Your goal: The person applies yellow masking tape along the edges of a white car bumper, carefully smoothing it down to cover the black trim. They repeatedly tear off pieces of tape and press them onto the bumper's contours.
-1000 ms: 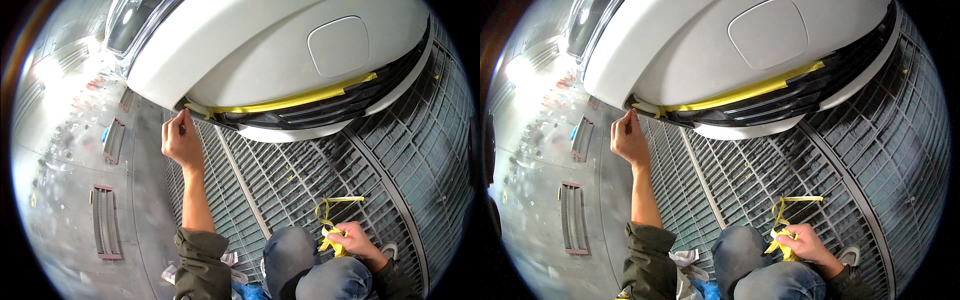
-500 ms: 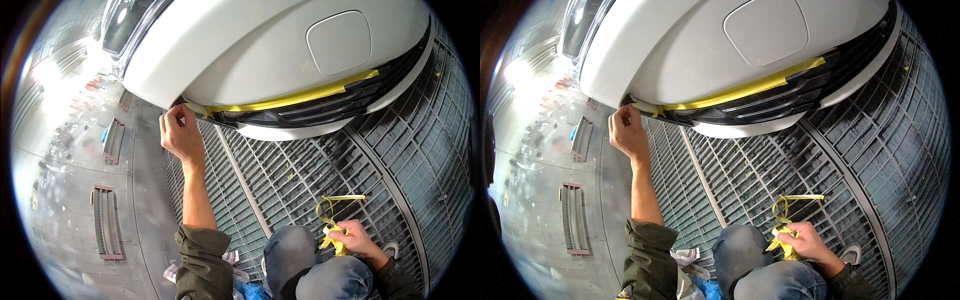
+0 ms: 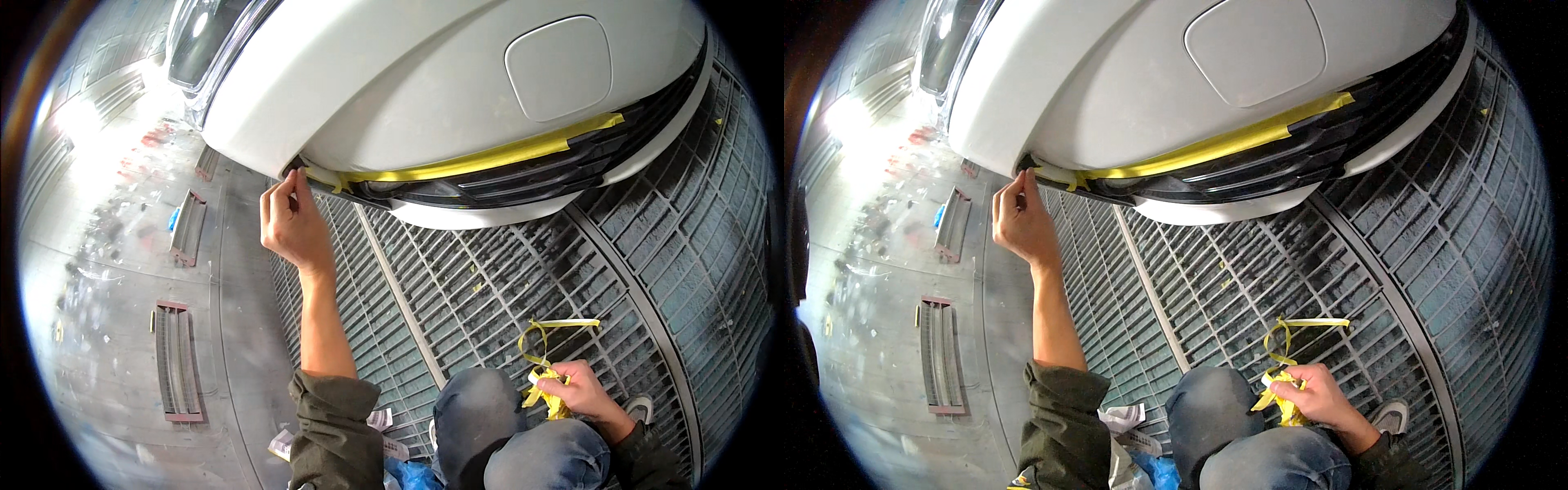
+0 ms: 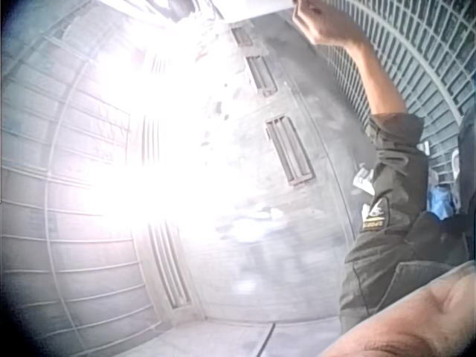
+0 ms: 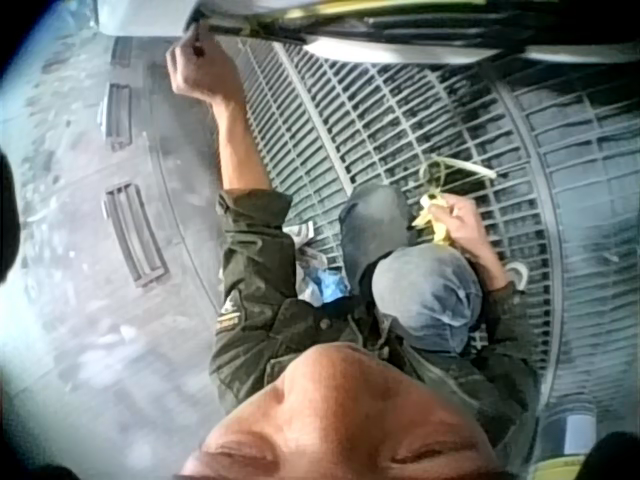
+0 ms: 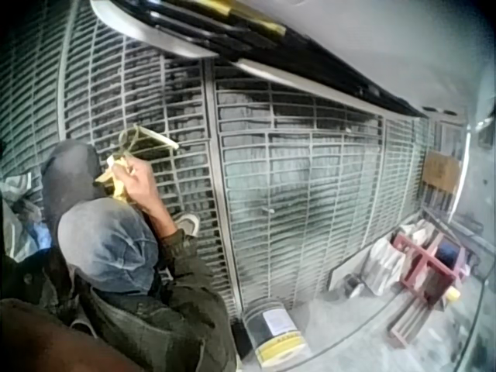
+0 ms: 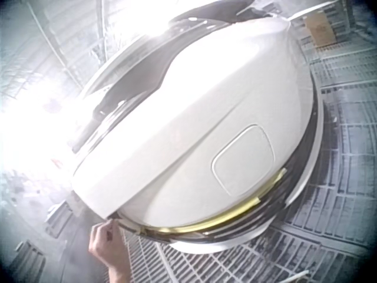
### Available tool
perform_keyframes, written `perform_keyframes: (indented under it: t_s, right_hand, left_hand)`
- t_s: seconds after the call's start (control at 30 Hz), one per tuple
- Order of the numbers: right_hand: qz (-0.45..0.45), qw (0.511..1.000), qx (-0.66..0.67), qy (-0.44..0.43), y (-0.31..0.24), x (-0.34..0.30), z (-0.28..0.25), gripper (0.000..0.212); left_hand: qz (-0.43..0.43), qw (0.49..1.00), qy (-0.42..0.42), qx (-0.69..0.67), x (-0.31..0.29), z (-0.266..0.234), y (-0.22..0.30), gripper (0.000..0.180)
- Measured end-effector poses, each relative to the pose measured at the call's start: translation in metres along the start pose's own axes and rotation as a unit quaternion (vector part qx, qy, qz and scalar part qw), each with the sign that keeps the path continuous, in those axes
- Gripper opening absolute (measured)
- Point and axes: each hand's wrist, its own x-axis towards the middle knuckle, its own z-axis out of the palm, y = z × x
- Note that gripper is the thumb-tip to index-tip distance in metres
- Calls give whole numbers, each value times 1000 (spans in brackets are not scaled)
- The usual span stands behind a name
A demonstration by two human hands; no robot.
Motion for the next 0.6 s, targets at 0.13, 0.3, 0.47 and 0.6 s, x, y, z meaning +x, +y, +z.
perform_keyframes:
  t_s: [0.13, 0.3, 0.47, 0.6]
  right_hand:
    - [2, 1000, 6, -2, 1, -1, 0, 23]
    - [-2, 1000, 9, 3, 2, -2, -3, 23]
    - [-1, 1000, 18, 1, -1, -3, -2, 22]
    - [1, 1000, 24, -1, 0, -3, -2, 22]
  left_hand:
    - [-6, 999, -12, 33, -2, 0, -2, 12]
    - [-8, 999, -24, 32, -5, 7, 0, 12]
    - [17, 998, -38, 49, -4, 8, -4, 9]
    - [58, 995, -71, 39, -11, 11, -8, 9]
